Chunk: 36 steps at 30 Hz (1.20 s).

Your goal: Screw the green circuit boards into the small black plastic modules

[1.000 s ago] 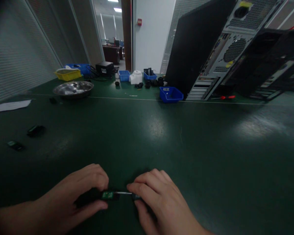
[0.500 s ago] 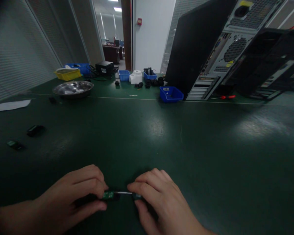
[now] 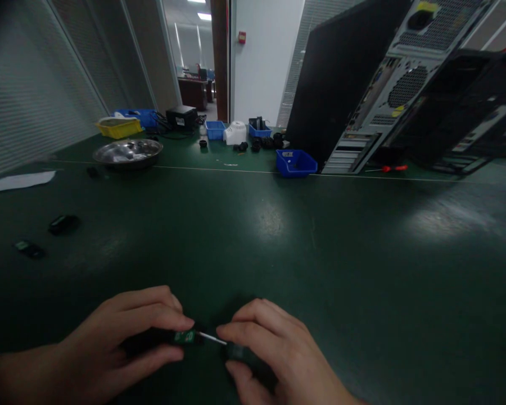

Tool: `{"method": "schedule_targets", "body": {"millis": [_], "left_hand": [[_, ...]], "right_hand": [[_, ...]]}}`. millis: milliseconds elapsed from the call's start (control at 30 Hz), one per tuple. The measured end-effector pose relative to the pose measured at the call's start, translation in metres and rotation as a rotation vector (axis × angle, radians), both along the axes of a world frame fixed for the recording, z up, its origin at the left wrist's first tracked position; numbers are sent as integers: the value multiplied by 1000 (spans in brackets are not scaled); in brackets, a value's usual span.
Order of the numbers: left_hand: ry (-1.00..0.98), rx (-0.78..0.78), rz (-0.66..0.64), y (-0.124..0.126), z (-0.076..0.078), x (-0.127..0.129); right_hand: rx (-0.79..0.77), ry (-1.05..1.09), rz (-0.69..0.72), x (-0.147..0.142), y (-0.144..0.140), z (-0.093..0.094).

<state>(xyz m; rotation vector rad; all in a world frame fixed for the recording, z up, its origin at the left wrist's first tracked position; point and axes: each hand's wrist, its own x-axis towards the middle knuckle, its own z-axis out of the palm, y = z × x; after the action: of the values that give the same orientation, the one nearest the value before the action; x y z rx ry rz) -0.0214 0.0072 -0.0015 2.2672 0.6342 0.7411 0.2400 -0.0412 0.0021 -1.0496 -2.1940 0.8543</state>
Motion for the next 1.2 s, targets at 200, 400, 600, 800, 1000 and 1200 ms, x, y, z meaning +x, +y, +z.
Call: {"method": "schedule_targets", "body": {"millis": [200,400,600,800,1000,1200], "left_hand": [[-17,-24,-7,1,-1,-1],[-34,-80,2,0,-2,0],[-39,-105,15,1,1,1],[-45,-153,18,1,0,2],[-3,-77,7,-3,1,1],[31,27,33,-9,2,3]], "right_hand": [[-27,-8,16,-1,0,3],[-28,-7,11,0,1,6],[0,-14,22,0,2,4],[54,-25,27,0,0,1],[33,1,8,0,-1,7],[-65,28,3,-3,2,8]]}}
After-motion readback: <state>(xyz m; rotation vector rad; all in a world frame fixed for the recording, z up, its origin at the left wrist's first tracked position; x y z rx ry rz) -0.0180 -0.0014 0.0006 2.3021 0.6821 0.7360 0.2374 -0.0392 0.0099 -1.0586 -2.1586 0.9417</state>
